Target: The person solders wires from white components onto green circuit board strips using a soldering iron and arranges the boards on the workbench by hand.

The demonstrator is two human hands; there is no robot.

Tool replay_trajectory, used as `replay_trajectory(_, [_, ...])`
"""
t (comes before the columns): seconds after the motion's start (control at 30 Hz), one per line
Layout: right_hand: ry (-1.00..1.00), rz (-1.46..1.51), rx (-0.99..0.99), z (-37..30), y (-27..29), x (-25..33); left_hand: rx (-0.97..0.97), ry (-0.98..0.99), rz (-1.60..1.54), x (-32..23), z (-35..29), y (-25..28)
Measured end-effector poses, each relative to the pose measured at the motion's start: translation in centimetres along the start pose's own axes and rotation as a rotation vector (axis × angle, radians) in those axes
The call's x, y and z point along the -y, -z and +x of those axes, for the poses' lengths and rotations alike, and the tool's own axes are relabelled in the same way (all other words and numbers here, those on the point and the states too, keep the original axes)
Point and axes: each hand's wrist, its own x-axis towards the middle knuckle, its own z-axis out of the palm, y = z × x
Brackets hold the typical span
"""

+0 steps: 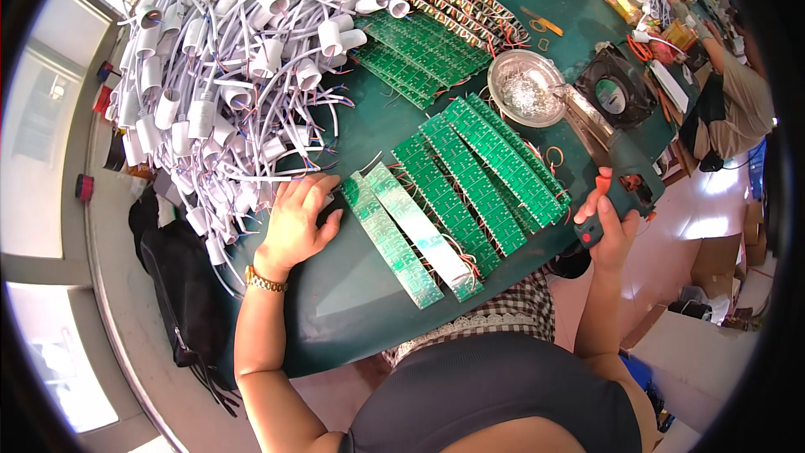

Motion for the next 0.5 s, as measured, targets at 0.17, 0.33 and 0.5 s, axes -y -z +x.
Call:
replay_trajectory(0.17, [0.017, 0.004, 0.033, -0.1, -0.1, 0.1, -0.014, 0.033, 0.083, -0.1, -0.3, 0.1])
replay_trajectory(0.33, [-0.015, 0.043, 0.032, 0.2, -0.1, -0.3, -0.159, 0.014, 0.332, 0.4, -0.8, -1.0])
replay_trajectory(0.5, [-0.032, 0.073, 0.056, 1.0, 0.0, 0.1, -0.077, -0.096, 0.345, -1.5, -1.1, -0.4])
